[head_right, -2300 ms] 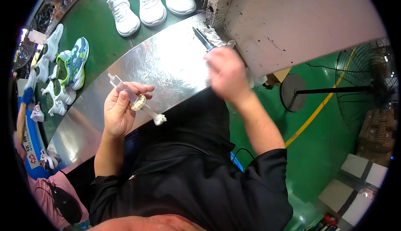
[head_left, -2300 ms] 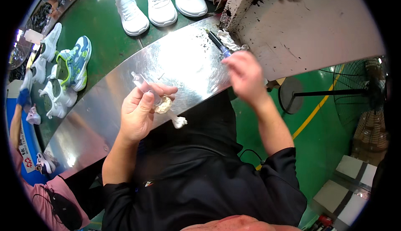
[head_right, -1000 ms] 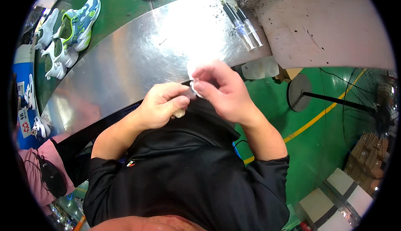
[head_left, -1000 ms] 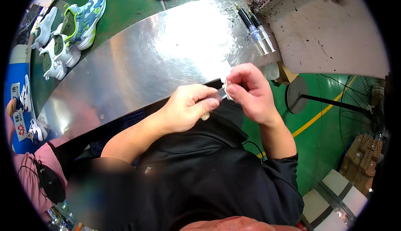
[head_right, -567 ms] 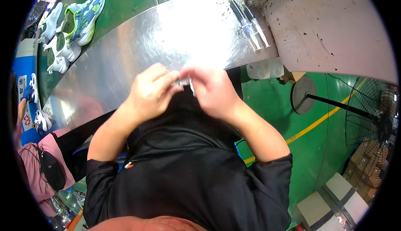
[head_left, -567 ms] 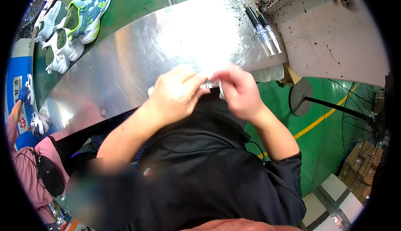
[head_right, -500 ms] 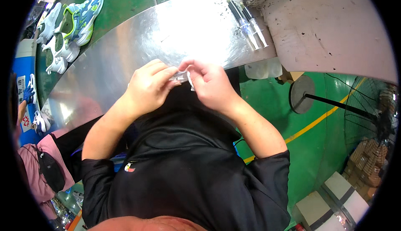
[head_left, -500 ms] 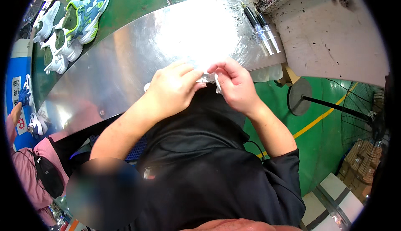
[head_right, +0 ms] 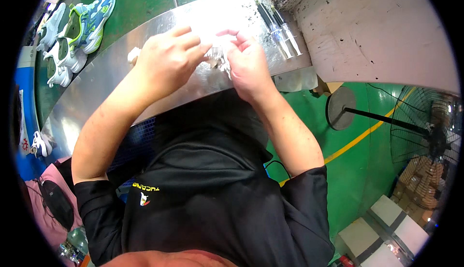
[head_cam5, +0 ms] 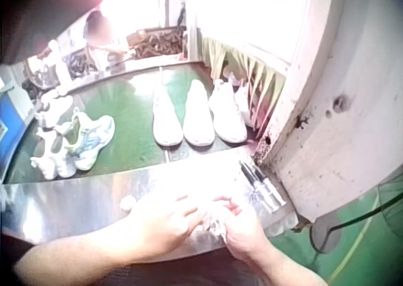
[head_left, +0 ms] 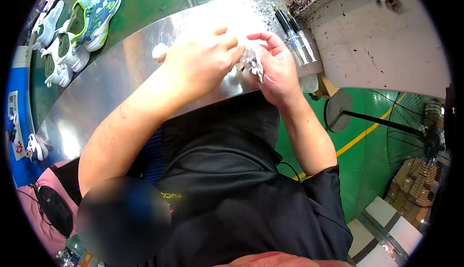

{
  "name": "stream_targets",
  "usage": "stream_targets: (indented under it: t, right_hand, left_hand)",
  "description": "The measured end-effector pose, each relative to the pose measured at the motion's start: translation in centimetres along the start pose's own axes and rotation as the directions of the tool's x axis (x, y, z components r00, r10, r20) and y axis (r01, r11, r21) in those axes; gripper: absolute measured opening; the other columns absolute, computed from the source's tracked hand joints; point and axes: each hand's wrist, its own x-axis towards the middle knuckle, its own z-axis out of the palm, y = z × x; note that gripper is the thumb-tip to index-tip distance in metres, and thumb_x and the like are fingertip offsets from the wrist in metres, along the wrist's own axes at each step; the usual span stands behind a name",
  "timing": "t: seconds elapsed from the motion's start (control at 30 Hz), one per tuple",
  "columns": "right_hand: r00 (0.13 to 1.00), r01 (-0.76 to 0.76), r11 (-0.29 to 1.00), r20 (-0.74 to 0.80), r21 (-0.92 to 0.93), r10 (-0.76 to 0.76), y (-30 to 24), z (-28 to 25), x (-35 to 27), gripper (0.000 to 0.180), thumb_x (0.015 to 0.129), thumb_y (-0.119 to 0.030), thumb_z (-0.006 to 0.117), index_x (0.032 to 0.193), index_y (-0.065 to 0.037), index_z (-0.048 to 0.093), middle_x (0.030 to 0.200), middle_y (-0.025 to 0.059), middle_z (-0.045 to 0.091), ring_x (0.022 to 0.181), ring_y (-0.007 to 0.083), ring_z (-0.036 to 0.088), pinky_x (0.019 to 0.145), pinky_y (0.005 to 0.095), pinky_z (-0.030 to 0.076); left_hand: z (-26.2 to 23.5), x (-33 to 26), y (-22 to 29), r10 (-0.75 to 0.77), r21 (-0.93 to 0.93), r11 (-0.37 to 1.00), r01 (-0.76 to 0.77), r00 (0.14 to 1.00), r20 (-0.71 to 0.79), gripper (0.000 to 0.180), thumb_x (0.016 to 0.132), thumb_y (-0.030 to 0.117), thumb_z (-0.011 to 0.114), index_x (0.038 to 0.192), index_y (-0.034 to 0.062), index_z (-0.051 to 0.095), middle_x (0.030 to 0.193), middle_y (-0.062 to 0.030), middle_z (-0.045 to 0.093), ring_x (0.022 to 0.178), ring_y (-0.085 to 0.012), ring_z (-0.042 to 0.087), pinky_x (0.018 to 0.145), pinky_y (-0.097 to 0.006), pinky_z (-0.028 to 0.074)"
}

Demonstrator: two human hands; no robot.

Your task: The person applies a liquid substance from a syringe along the seams of several white and blue sneakers on a metal workbench. The person handles each shoe one at a time, rotating it to access different edges, and places each shoe back on the table after treatment.

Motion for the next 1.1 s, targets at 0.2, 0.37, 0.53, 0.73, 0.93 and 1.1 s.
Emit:
stream_targets:
  t: [0.2, 0.37, 0.53, 0.73, 0.93, 1.1]
  right_hand:
    - [0.94, 0.313, 0.666, 0.119, -0.677, -0.321, -6.2, -1.8, 1.8, 0.029, 0.09, -0.002, 0.053, 0.119, -0.006, 0.056, 0.075, -0.0045, 0.05, 0.063, 0.0025, 0.043, 0.056, 0.0165, 0.036]
    - [0.76, 0.511, -0.283, 0.58, -0.812, -0.293, -8.4, -8.5, 5.5, 0.027, 0.081, -0.004, 0.063, 0.108, -0.007, 0.06, 0.078, 0.0073, 0.056, 0.069, 0.0213, 0.054, 0.066, 0.032, 0.047]
    - [0.802, 0.516, -0.359, 0.586, -0.778, -0.117, -6.3, -5.3, 4.4, 0.02, 0.077, -0.005, 0.065, 0.097, -0.007, 0.064, 0.088, 0.0104, 0.06, 0.084, 0.0294, 0.056, 0.074, 0.0372, 0.048]
    - [0.799, 0.585, -0.003, 0.577, -0.811, -0.168, 1.5, 1.8, 4.7, 0.017, 0.071, -0.006, 0.071, 0.087, -0.007, 0.067, 0.083, 0.0092, 0.059, 0.081, 0.0259, 0.057, 0.072, 0.0342, 0.047]
    - [0.727, 0.674, -0.065, 0.677, -0.735, -0.118, 3.4, 3.3, 7.0, 0.016, 0.071, -0.009, 0.071, 0.086, -0.008, 0.067, 0.082, 0.0078, 0.061, 0.076, 0.0248, 0.056, 0.068, 0.0345, 0.046]
    - [0.692, 0.714, 0.042, 0.697, -0.699, -0.188, 0.8, 5.3, 4.9, 0.014, 0.07, -0.007, 0.069, 0.082, -0.007, 0.063, 0.078, 0.0074, 0.059, 0.074, 0.0256, 0.056, 0.068, 0.0343, 0.043]
  left_hand:
    - [-1.8, -2.3, -0.7, -0.299, -0.277, 0.926, 0.255, 0.945, -0.13, 0.024, 0.075, 0.009, 0.069, 0.099, 0.0046, 0.065, 0.085, -0.0098, 0.062, 0.077, -0.0249, 0.06, 0.067, -0.032, 0.05]
    - [-2.8, -8.5, -1.5, -0.577, -0.503, 0.724, 0.471, 0.814, -0.068, 0.025, 0.078, 0.003, 0.067, 0.102, -0.002, 0.063, 0.081, -0.0106, 0.061, 0.071, -0.0189, 0.058, 0.066, -0.027, 0.046]
    - [-2.4, -12.9, -2.0, -0.623, -0.51, 0.694, 0.508, 0.779, -0.072, 0.023, 0.079, 0.004, 0.067, 0.1, -0.0047, 0.063, 0.079, -0.0099, 0.059, 0.07, -0.0178, 0.057, 0.066, -0.026, 0.045]
    - [-1.8, -13.2, -1.0, -0.647, -0.622, 0.598, 0.505, 0.763, -0.002, 0.024, 0.079, 0.003, 0.066, 0.102, -0.0045, 0.063, 0.075, -0.0097, 0.058, 0.065, -0.0173, 0.056, 0.061, -0.026, 0.045]
    - [-1.5, -12.8, -0.9, -0.602, -0.634, 0.646, 0.425, 0.794, -0.081, 0.024, 0.077, 0.003, 0.068, 0.098, -0.0051, 0.063, 0.076, -0.0138, 0.06, 0.066, -0.0235, 0.058, 0.062, -0.03, 0.046]
    - [-1.6, -12.6, -0.6, -0.594, -0.624, 0.663, 0.414, 0.798, -0.102, 0.024, 0.077, 0.005, 0.068, 0.099, -0.0036, 0.064, 0.077, -0.0134, 0.061, 0.067, -0.0246, 0.058, 0.064, -0.031, 0.047]
